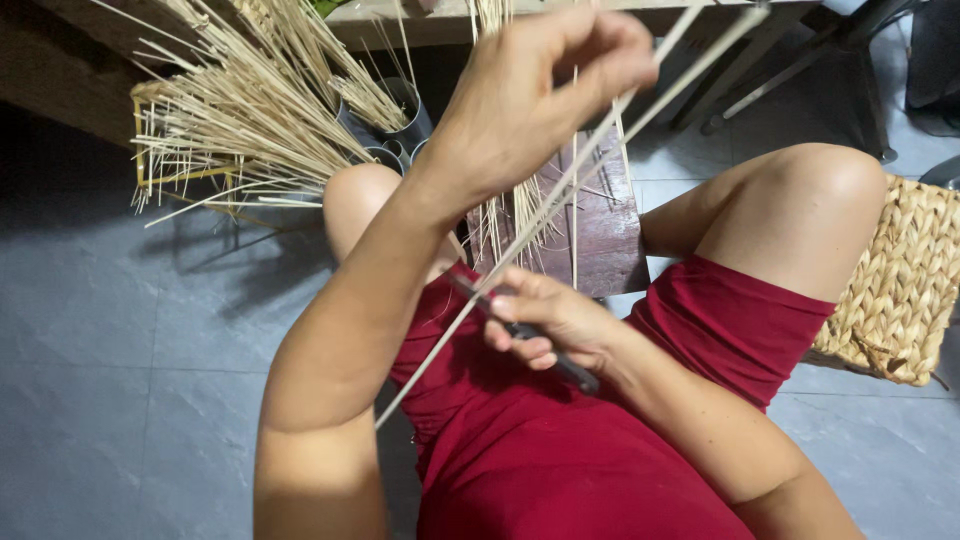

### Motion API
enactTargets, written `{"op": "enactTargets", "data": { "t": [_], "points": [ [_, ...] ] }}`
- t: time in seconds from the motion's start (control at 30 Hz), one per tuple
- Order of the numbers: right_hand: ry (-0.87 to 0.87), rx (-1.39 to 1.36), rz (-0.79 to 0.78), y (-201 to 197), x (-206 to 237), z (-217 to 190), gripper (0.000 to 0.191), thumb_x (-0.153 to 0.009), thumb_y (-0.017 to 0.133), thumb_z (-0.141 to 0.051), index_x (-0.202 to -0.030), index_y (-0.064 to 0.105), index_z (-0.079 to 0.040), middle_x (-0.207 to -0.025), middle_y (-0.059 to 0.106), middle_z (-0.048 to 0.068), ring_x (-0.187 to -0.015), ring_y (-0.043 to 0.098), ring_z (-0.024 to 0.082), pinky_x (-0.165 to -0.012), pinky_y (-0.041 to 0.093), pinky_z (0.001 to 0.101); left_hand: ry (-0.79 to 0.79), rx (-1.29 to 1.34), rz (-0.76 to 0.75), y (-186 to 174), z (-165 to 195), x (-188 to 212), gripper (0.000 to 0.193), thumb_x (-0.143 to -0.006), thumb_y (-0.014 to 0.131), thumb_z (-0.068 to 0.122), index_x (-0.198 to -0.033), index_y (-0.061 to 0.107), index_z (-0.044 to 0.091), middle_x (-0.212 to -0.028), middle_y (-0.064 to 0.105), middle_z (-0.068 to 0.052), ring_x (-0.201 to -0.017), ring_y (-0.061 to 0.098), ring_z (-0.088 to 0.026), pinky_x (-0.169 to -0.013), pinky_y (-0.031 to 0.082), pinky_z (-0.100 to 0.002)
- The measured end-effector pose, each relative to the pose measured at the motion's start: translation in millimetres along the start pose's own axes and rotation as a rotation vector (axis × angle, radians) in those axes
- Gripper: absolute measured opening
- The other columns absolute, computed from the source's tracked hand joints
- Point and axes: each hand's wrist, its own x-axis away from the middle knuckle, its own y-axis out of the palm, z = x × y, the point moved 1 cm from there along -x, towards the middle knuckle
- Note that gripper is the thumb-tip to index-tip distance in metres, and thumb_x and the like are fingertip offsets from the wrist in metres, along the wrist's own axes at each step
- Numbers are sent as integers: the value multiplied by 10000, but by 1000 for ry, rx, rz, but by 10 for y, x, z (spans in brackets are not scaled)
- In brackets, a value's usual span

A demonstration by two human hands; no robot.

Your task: The person sits on the floor and splits thin bamboo sticks into narrow strips, using a small knife to shave and divide each stick while holding it over a wooden block, placing finished strips with a growing pile of split bamboo pieces beside them.

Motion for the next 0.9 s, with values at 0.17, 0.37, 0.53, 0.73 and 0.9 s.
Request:
{"op": "enactTargets", "data": {
  "t": [0.17,0.37,0.53,0.73,0.9],
  "points": [
    [-169,19,106,-83,288,-353,351,-978,615,-163,-1310,505,-135,-787,630,96,-425,449,51,-338,334,171,-42,-149,-386,-106,-274,342,345,-910,777,320,-1127,754,53,-999,783,-90,-917,758,-156,-814,576,-307],
    [-236,13,36,-95,324,-457,292,-1032,627,-182,-1224,426,-91,-832,622,120,-464,472,72,-367,357,184,-237,-144,-333,31,-377,541,211,-895,725,265,-967,795,79,-763,764,-82,-696,739,-136,-658,569,-312],
    [-205,25,109,-108,299,-446,314,-993,628,-181,-1250,454,-133,-800,621,99,-444,465,60,-355,346,179,-216,-125,-217,179,-386,423,179,-878,720,256,-889,800,96,-712,745,-17,-631,689,-69,-600,548,-275],
    [-19,-9,-27,-108,-31,-83,188,-1033,598,-164,-1172,487,-101,-795,623,109,-453,407,49,-375,325,182,-158,-96,-46,216,-513,-23,174,-949,697,239,-907,817,119,-696,738,12,-628,654,-36,-586,511,-254],
    [-28,-24,26,-203,18,-81,177,-1026,575,-150,-1178,494,-110,-807,631,94,-449,409,51,-368,320,187,-48,200,-3,219,-634,-205,153,-1004,704,190,-1055,754,55,-861,773,10,-787,697,-40,-718,579,-243]
  ]
}}
